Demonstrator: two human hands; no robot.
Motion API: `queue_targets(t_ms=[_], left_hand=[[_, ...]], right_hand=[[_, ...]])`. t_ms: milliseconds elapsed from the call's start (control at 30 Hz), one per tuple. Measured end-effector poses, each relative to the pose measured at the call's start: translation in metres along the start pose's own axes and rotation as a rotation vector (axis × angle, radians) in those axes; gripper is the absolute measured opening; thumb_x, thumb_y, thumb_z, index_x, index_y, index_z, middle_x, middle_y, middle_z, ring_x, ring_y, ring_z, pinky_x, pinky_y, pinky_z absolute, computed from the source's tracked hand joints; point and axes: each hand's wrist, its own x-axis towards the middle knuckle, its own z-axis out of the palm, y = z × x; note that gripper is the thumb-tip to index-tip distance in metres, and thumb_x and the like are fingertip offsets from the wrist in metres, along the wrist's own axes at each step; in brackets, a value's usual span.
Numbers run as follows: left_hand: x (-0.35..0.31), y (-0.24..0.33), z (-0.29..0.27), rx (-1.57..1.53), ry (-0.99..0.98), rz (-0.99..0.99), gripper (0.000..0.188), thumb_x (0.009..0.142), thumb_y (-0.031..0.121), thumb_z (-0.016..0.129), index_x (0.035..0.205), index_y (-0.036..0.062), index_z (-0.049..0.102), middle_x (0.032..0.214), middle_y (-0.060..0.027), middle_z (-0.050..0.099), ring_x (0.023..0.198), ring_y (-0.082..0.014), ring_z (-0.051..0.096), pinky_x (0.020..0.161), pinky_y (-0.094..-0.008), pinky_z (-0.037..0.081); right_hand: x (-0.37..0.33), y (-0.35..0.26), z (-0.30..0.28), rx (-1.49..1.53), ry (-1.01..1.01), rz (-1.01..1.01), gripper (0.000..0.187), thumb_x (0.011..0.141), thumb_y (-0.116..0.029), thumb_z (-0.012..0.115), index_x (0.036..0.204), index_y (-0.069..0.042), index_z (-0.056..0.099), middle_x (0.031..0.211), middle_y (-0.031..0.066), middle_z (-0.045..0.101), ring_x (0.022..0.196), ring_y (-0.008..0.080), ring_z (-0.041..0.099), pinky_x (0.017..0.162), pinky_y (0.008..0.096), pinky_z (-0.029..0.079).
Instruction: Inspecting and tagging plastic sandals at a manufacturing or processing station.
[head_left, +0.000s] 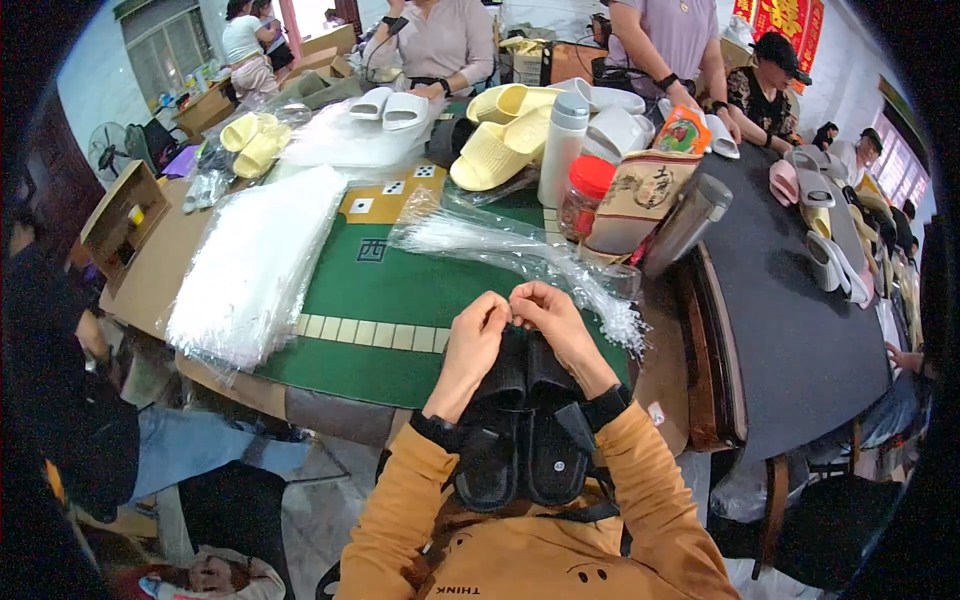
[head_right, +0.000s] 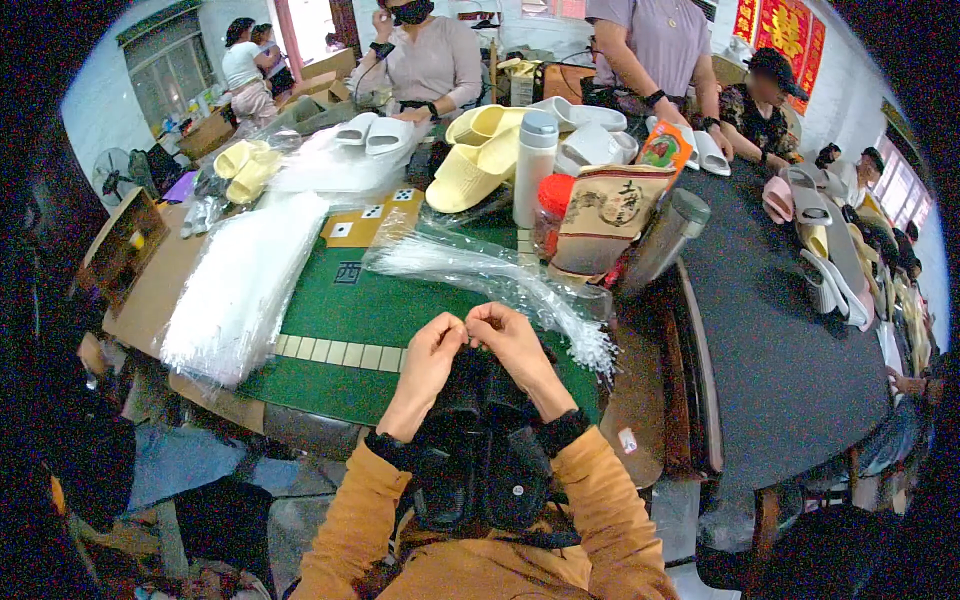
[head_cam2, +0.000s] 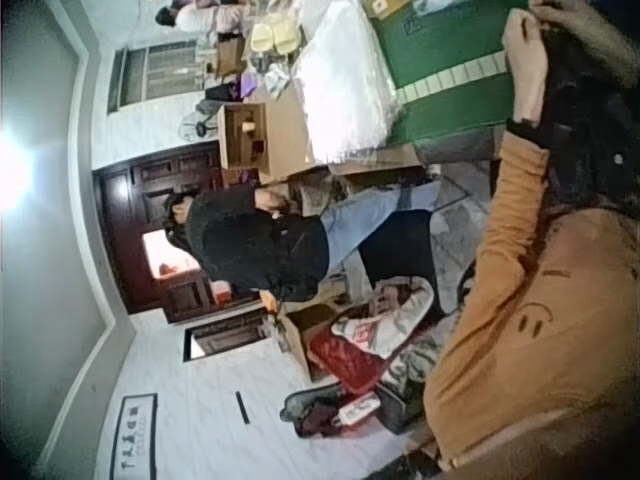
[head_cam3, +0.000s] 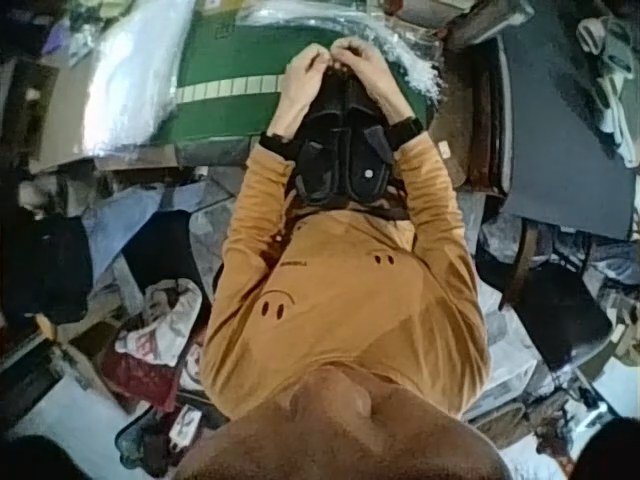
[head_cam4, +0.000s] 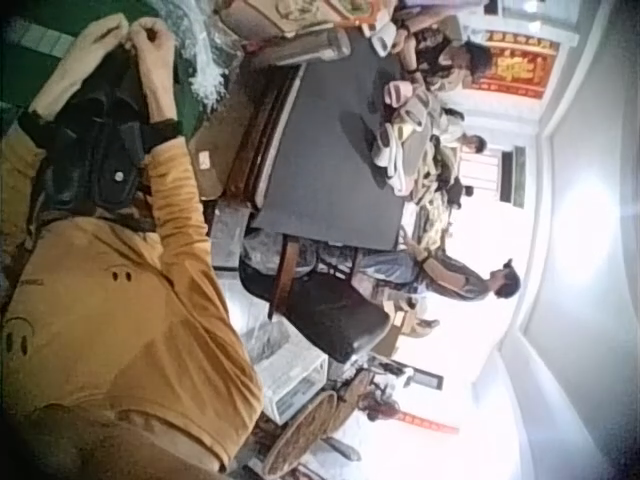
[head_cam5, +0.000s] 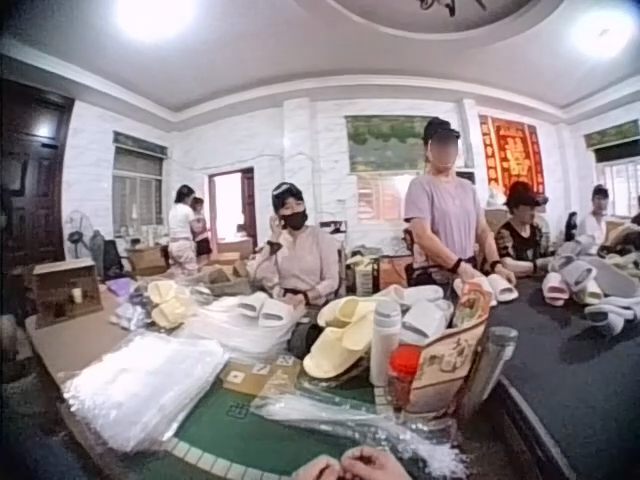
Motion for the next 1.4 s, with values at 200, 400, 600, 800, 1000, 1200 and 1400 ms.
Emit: queue_targets(t_ms=[200, 400, 600, 800, 1000, 1200, 1400], left_hand=[[-0.004, -0.001, 0.001, 0.077, 0.063, 0.038, 0.012, 0.095, 0.008, 0.052, 0.084, 0.0011, 0.054, 0.072, -0.0007, 0.049, 0.069, -0.0086, 0.043, 0.063, -0.0244, 0.037], [0.000, 0.005, 0.007, 0.057, 0.038, 0.056, 0.015, 0.095, 0.011, 0.052, 0.084, 0.0021, 0.058, 0.071, 0.0005, 0.049, 0.066, -0.0084, 0.043, 0.059, -0.0254, 0.038], [-0.004, 0.002, -0.001, -0.032, 0.044, 0.024, 0.015, 0.094, 0.005, 0.054, 0.106, -0.0016, 0.059, 0.094, -0.0062, 0.062, 0.082, -0.0120, 0.058, 0.074, -0.0262, 0.048], [0.002, -0.007, -0.004, -0.029, -0.014, -0.020, 0.016, 0.095, 0.005, 0.053, 0.108, -0.0026, 0.059, 0.100, -0.0068, 0.062, 0.089, -0.0131, 0.059, 0.079, -0.0266, 0.048], [0.002, 0.001, 0.005, -0.018, -0.030, 0.044, 0.015, 0.096, 0.005, 0.052, 0.106, -0.0022, 0.060, 0.100, -0.0056, 0.062, 0.094, -0.0130, 0.059, 0.084, -0.0248, 0.046], [0.000, 0.000, -0.006, 0.010, -0.046, 0.034, 0.013, 0.095, 0.004, 0.051, 0.100, -0.0021, 0.062, 0.096, -0.0060, 0.063, 0.092, -0.0135, 0.060, 0.085, -0.0257, 0.046], [0.001, 0.005, -0.003, 0.045, -0.093, 0.050, 0.012, 0.095, 0.002, 0.051, 0.096, -0.0023, 0.062, 0.092, -0.0053, 0.064, 0.086, -0.0127, 0.059, 0.082, -0.0258, 0.047]], right_hand=[[-0.002, 0.004, 0.001, -0.052, -0.036, -0.052, 0.017, 0.092, -0.018, 0.063, 0.097, -0.002, 0.061, 0.083, 0.0003, 0.063, 0.073, 0.0073, 0.058, 0.064, 0.0216, 0.045], [0.001, 0.017, -0.001, -0.054, 0.096, -0.170, 0.012, 0.090, -0.012, 0.063, 0.095, -0.001, 0.060, 0.084, 0.0038, 0.063, 0.074, 0.0099, 0.059, 0.067, 0.0246, 0.049], [0.005, 0.014, 0.005, -0.113, 0.303, -0.192, 0.009, 0.089, -0.010, 0.062, 0.092, -0.003, 0.060, 0.083, 0.0045, 0.064, 0.072, 0.0114, 0.061, 0.064, 0.0274, 0.050], [-0.042, -0.038, 0.010, -0.530, 0.256, -0.428, 0.040, 0.087, -0.004, 0.061, 0.125, -0.004, 0.048, 0.114, 0.0140, 0.057, 0.105, 0.0236, 0.058, 0.081, 0.0336, 0.052], [-0.166, -0.176, -0.017, -0.747, 0.032, -0.527, 0.032, 0.085, -0.007, 0.064, 0.116, -0.003, 0.058, 0.116, 0.0154, 0.058, 0.106, 0.0315, 0.058, 0.090, 0.0378, 0.048], [-0.224, -0.250, -0.109, -0.966, 0.632, -0.311, 0.024, 0.086, -0.010, 0.064, 0.109, -0.003, 0.066, 0.102, 0.0101, 0.067, 0.094, 0.0180, 0.064, 0.079, 0.0314, 0.052], [-0.230, -0.250, -0.283, -1.291, 0.916, -0.135, 0.023, 0.085, -0.013, 0.064, 0.105, -0.002, 0.067, 0.101, 0.0129, 0.066, 0.094, 0.0259, 0.065, 0.085, 0.0355, 0.049]])
